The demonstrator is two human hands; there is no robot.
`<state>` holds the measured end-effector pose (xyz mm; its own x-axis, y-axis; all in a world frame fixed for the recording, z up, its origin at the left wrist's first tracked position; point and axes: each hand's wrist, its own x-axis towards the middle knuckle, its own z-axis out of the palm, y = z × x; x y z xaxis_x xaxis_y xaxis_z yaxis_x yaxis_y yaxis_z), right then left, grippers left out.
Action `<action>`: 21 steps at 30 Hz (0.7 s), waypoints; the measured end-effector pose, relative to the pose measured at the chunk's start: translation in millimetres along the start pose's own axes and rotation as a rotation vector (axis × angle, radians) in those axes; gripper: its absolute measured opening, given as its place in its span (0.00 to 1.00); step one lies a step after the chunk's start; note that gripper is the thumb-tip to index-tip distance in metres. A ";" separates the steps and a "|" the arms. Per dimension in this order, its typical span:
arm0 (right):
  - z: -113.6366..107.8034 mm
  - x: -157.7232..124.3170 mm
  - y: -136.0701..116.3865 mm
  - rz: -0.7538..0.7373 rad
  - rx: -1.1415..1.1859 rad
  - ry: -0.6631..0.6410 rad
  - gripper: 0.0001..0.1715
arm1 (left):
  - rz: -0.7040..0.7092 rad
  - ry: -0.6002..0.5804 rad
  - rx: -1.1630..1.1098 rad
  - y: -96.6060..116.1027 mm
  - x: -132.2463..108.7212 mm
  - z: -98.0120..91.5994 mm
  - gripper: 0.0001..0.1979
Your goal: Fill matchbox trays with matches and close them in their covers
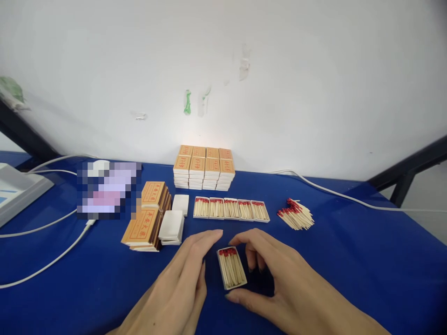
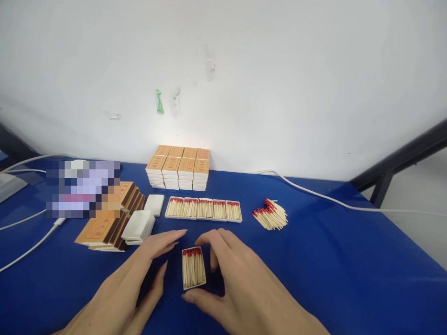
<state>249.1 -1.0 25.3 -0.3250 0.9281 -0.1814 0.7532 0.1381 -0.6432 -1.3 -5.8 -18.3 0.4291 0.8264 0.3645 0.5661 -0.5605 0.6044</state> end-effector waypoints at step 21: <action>11.1 33.7 -7.6 -0.184 0.072 0.012 0.26 | 0.208 0.206 0.027 16.3 -4.4 -4.9 0.18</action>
<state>226.1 25.4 15.8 -0.4468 0.8934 -0.0471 0.6385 0.2815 -0.7163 2.6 -18.3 -6.6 0.3880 0.6854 0.6162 0.5003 -0.7181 0.4838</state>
